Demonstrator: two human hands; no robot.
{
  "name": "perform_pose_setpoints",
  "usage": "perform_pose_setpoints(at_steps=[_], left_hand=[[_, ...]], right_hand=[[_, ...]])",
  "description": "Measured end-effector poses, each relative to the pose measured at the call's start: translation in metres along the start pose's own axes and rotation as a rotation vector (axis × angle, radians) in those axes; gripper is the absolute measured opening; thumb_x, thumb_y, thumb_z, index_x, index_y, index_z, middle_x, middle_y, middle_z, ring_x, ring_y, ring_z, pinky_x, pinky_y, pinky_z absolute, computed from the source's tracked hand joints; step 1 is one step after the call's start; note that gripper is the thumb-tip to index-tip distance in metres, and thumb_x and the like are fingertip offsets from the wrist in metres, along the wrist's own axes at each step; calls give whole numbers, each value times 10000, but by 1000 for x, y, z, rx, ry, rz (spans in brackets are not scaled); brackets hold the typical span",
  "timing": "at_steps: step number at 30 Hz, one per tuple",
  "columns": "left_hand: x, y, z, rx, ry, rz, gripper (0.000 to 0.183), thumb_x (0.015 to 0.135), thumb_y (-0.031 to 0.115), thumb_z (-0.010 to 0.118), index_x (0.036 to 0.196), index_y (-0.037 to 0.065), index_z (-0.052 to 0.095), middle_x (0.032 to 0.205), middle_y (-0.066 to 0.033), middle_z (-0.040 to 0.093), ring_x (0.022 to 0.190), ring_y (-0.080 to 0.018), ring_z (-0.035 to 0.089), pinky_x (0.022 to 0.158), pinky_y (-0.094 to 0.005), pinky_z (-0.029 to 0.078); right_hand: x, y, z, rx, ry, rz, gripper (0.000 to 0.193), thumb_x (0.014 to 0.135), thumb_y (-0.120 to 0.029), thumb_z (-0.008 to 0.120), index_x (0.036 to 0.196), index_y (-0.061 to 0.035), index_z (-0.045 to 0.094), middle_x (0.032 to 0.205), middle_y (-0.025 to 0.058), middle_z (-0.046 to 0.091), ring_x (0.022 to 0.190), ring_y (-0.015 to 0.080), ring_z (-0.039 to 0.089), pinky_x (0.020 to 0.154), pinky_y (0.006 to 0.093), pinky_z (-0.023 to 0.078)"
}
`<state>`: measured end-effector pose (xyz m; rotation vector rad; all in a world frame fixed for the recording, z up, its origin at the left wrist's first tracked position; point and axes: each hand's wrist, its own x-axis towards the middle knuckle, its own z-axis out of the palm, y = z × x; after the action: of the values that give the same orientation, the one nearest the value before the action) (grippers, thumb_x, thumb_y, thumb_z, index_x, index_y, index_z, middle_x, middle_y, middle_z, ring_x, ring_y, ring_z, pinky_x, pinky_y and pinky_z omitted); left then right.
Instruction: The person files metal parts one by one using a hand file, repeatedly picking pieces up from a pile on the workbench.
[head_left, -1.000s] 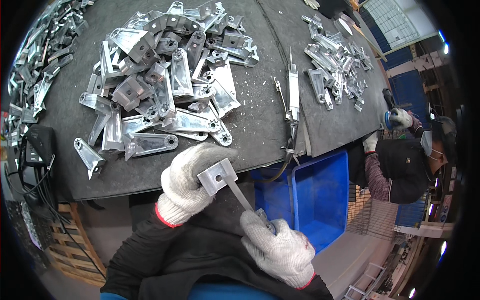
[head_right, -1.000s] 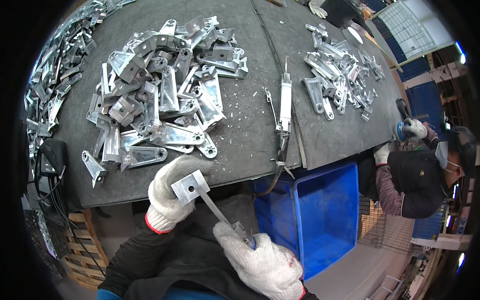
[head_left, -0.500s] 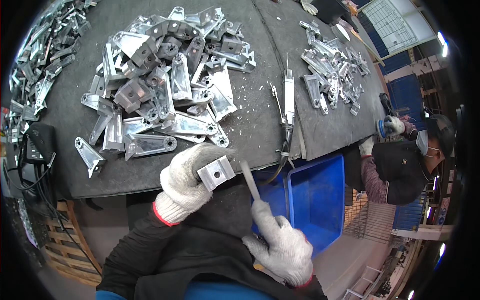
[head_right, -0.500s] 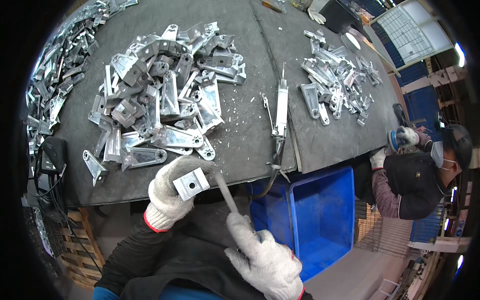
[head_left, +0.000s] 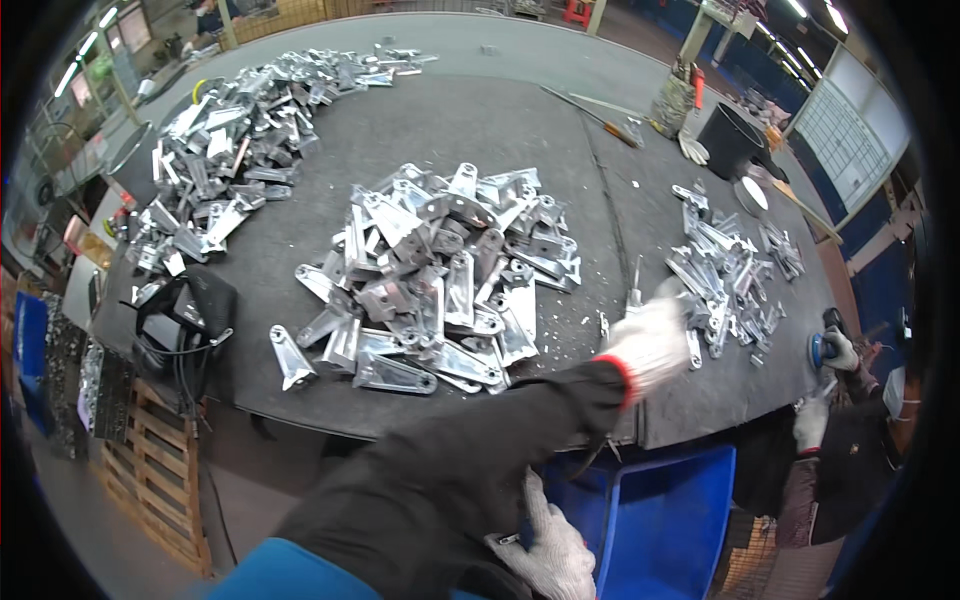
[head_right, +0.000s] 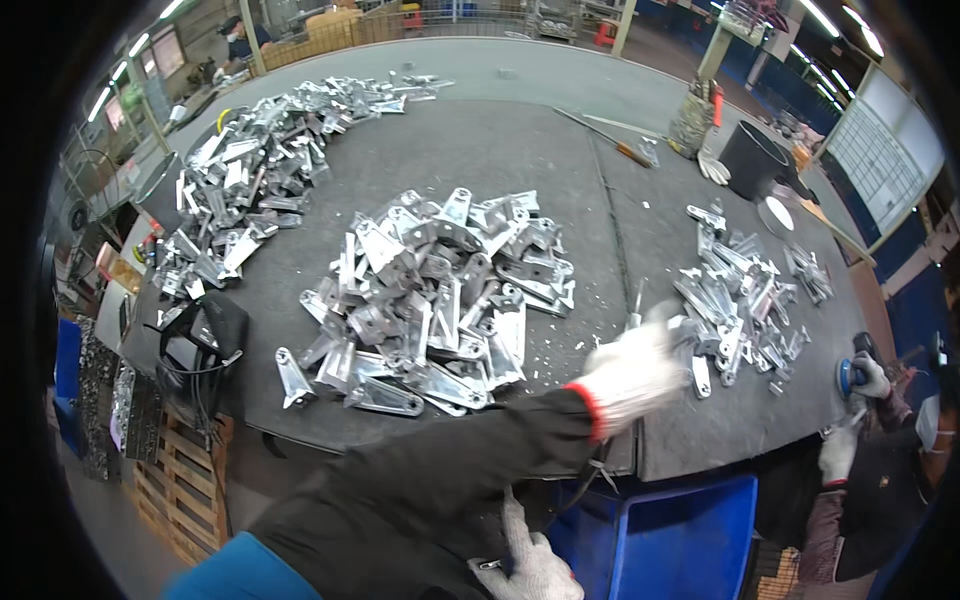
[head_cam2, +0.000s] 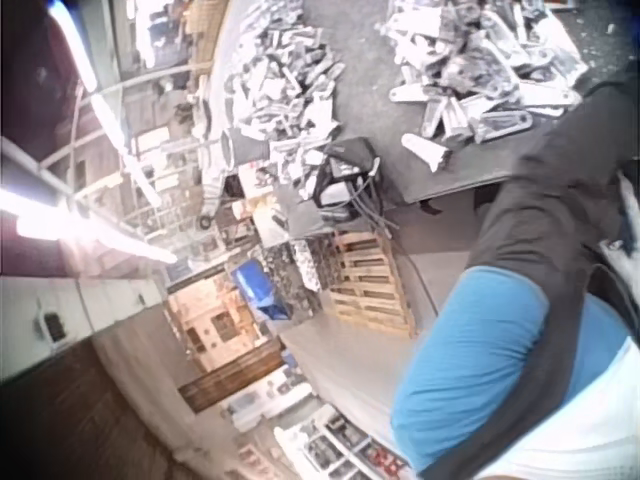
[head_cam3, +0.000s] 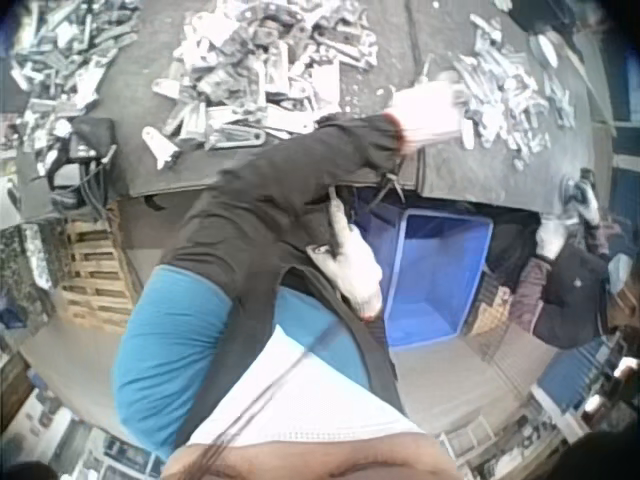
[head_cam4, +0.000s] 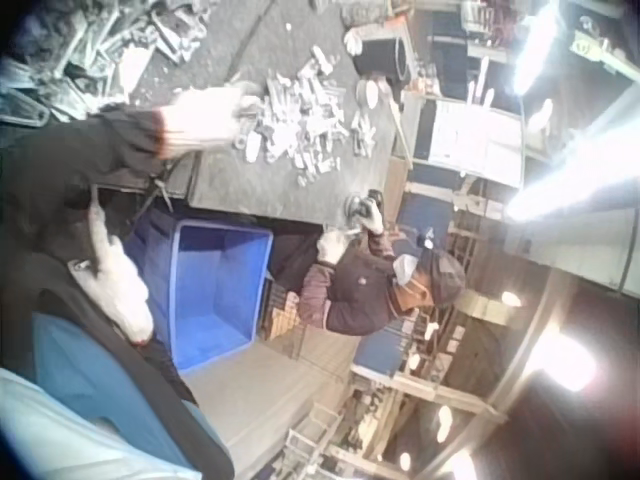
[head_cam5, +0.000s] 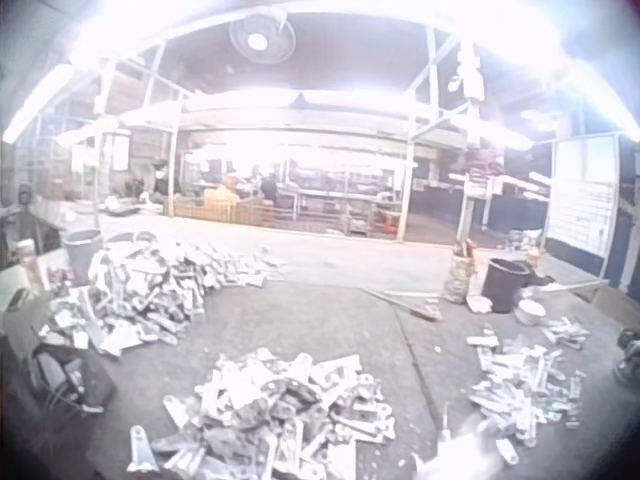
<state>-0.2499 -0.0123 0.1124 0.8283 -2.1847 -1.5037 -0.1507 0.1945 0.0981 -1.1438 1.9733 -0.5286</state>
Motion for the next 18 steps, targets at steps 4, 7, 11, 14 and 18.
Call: perform_pose_setpoints(at_steps=[4,7,11,14,18], left_hand=[[1,35,2,42,129,99,468,894,229,589,1327,87,487,1284,-196,573,1086,-350,638,875,-415,524],[-70,4,-30,87,206,460,451,803,144,694,1232,85,569,1264,-143,594,1050,-346,649,873,-417,536],[-157,-100,-90,586,329,553,459,709,107,769,1143,108,621,1154,-93,622,1028,-314,631,900,-429,513],[-196,-120,-141,986,292,229,539,681,183,813,1172,119,601,1164,-83,592,1149,-321,535,1045,-486,397],[-207,-121,-156,1036,156,134,703,599,350,862,1200,128,573,1164,-77,558,1211,-306,473,1090,-518,343]], right_hand=[[4,7,2,-37,47,-1,884,819,-298,749,1561,-253,270,1047,247,596,902,446,628,747,517,499],[2,13,3,-57,49,80,878,815,-291,751,1556,-250,283,1040,244,600,891,432,639,739,510,506],[21,17,3,-172,-127,205,989,778,-428,763,1566,-195,212,977,260,621,883,454,663,773,524,536],[22,3,1,-205,-136,197,973,774,-405,761,1561,-216,222,986,262,621,889,455,667,773,526,541],[24,-7,6,-227,-122,214,946,781,-389,760,1556,-222,243,1008,263,620,903,439,674,786,507,546]])
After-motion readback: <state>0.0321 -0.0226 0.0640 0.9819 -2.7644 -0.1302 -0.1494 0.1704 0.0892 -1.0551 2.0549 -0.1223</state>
